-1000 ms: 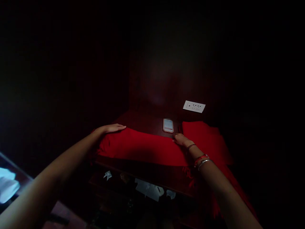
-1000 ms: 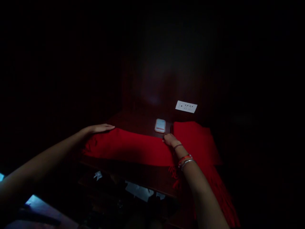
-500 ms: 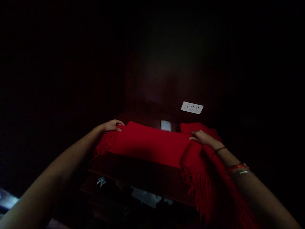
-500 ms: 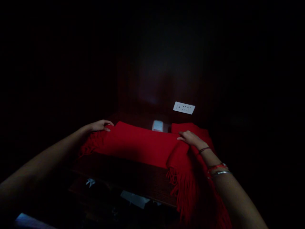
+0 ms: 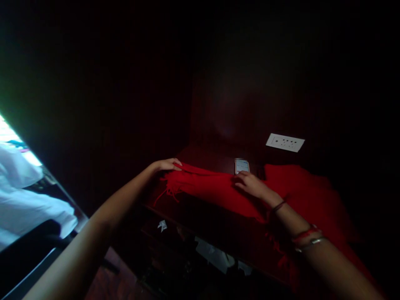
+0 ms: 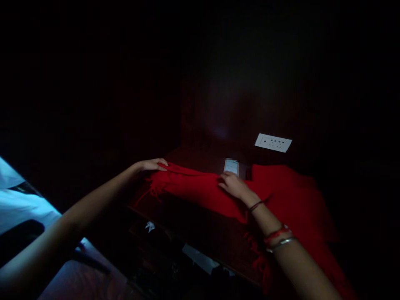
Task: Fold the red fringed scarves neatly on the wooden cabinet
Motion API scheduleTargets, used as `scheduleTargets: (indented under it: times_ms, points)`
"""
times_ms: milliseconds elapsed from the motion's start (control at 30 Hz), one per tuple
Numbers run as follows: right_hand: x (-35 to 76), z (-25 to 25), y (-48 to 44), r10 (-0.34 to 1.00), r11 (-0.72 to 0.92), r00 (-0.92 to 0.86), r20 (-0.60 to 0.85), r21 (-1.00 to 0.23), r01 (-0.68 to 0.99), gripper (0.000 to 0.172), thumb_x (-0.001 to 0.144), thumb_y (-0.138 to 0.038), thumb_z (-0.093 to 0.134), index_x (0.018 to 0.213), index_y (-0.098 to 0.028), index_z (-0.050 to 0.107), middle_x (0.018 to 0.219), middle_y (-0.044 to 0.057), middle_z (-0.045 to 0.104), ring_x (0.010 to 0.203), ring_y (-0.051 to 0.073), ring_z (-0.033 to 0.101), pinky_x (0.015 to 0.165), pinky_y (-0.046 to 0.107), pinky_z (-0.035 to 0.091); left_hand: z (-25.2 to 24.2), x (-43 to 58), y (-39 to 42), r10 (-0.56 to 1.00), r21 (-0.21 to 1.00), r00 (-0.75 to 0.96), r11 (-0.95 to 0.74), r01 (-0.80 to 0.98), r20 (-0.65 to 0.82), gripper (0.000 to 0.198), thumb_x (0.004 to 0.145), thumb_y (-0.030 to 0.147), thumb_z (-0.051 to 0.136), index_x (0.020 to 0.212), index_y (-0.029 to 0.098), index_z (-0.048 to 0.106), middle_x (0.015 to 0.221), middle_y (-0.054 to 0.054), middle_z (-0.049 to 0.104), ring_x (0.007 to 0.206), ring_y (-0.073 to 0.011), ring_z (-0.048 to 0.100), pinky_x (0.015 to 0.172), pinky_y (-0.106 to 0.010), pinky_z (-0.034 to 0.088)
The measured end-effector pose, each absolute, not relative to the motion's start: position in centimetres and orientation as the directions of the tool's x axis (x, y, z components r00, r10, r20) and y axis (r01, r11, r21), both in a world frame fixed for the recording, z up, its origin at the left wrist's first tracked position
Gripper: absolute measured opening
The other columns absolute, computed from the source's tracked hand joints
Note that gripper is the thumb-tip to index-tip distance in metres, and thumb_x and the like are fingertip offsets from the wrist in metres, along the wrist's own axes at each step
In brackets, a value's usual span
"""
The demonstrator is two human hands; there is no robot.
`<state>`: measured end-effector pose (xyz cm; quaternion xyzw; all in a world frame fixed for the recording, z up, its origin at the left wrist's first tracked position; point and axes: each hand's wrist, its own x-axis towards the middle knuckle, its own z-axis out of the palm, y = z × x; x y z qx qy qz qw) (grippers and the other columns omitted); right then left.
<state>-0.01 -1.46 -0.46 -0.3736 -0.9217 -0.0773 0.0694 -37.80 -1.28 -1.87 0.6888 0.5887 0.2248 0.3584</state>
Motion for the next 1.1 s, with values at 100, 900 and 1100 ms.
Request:
scheduleTargets:
  times_ms: [100, 900, 1100]
  points:
    - [-7.5, -3.2, -4.0, 0.554, 0.831, -0.819, 0.152, -0.051, 0.553, 0.032, 0.079, -0.032, 0.045, 0.105, -0.015, 0.053, 0.100, 0.009, 0.056, 0.091, 0.017, 0.052, 0.078, 0.026, 0.040, -1.5, -36.6, -1.3, 0.994, 0.827, 0.106, -0.079, 0.557, 0.023, 0.047, 0.065, 0.048, 0.055, 0.097, 0.014, 0.054, 0.099, -0.007, 0.058, 0.090, -0.0192, 0.053, 0.076, -0.028, 0.042]
    - [-14.0, -4.3, -6.9, 0.435, 0.898, -0.888, 0.149, -0.142, 0.416, 0.053, 0.072, -0.035, 0.054, 0.120, -0.015, 0.042, 0.117, 0.011, 0.046, 0.107, 0.021, 0.041, 0.090, 0.033, 0.032, -3.7, -35.8, -11.9, 0.990, 0.266, -0.101, 0.124, 0.956, -0.097, 0.099, 0.060, 0.040, 0.062, 0.135, 0.021, 0.001, 0.125, -0.016, 0.037, 0.111, -0.0279, 0.041, 0.085, -0.031, 0.036]
    - [-17.3, -6.1, -5.1, 0.599, 0.775, -0.772, 0.212, -0.395, 0.493, 0.023, 0.080, -0.019, 0.038, 0.085, -0.014, 0.060, 0.089, 0.007, 0.061, 0.085, 0.016, 0.053, 0.079, 0.028, 0.039, -3.7, -37.3, -11.6, 0.951, 0.355, -0.249, 0.172, 0.919, 0.185, 0.061, 0.081, 0.045, 0.034, 0.133, 0.017, 0.016, 0.103, -0.014, 0.055, 0.093, -0.0230, 0.055, 0.074, -0.029, 0.040]
